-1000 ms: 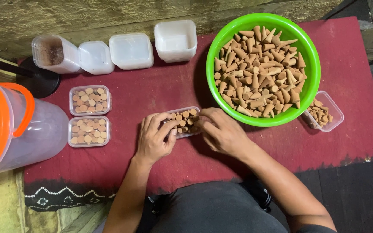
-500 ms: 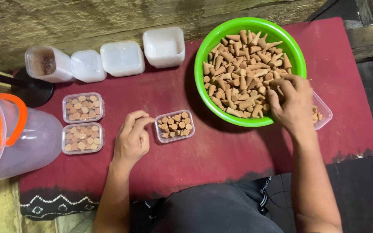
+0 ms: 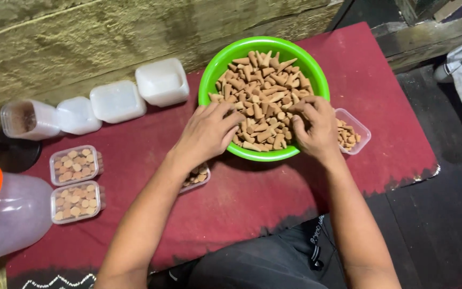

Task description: Packing incense cones from a large bowl into small plastic containers.

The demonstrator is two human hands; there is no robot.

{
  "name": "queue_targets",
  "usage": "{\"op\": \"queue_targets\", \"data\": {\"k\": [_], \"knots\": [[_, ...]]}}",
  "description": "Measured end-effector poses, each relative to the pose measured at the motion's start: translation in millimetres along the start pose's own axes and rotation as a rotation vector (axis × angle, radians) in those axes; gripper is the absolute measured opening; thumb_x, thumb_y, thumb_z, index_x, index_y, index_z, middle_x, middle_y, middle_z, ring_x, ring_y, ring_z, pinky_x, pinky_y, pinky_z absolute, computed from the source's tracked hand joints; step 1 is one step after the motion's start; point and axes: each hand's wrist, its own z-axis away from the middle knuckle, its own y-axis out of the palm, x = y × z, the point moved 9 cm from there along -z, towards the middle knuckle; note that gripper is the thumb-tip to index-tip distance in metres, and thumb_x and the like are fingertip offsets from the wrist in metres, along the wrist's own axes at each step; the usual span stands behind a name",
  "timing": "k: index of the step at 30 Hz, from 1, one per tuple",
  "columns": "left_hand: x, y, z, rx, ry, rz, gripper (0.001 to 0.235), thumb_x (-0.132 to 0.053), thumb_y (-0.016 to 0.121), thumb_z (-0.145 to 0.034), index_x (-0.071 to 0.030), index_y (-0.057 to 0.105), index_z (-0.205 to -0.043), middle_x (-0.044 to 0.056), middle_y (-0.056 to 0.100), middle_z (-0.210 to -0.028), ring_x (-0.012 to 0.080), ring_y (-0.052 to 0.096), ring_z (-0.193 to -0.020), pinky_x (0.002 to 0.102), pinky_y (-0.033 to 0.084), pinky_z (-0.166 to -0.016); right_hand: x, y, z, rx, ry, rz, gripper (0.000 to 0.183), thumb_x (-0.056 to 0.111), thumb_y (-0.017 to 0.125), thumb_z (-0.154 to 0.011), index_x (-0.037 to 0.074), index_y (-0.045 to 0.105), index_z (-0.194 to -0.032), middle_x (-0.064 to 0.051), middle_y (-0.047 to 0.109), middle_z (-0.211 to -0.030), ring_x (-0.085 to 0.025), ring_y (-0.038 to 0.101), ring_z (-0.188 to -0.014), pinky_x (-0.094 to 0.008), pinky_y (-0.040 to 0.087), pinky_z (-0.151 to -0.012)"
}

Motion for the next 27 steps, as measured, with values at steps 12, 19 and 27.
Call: {"op": "queue_targets", "data": {"k": [12, 19, 27], "knots": [[26, 0, -19, 0.267, -0.167, 0.023, 0.033, -0.023, 0.078, -0.087, -0.022, 0.073, -0.120, 0.008, 0.065, -0.119, 0.0319, 0.059, -0.114, 0.045, 0.046, -0.087, -19, 13, 6, 0.023, 0.067, 0.036, 0.016, 0.025, 0.067, -0.092, 0.024, 0.073, -0.107, -0.005, 0.062, -0.107, -0.033, 0.062, -0.099, -0.045, 0.047, -0.084], [55, 46, -11, 0.245, -0.111, -0.089, 0.021, -0.028, 0.074, -0.091, -0.023, 0.069, -0.111, 0.001, 0.067, -0.104, 0.0248, 0.064, -0.106, 0.040, 0.046, -0.084, -19, 13, 9, 0.017, 0.067, 0.052, 0.017, 0.025, 0.068, -0.091, 0.023, 0.072, -0.108, -0.006, 0.062, -0.109, -0.034, 0.063, -0.101, -0.047, 0.048, -0.086], [107, 48, -11, -0.218, -0.376, 0.252, 0.022, -0.025, 0.058, -0.103, -0.022, 0.057, -0.125, 0.006, 0.072, -0.100, 0.0301, 0.071, -0.094, 0.043, 0.051, -0.080, -3, 10, -16, 0.038, -0.051, 0.142, 0.033, 0.018, 0.075, -0.085, 0.015, 0.068, -0.117, -0.013, 0.060, -0.116, -0.037, 0.062, -0.110, -0.049, 0.049, -0.092]]}}
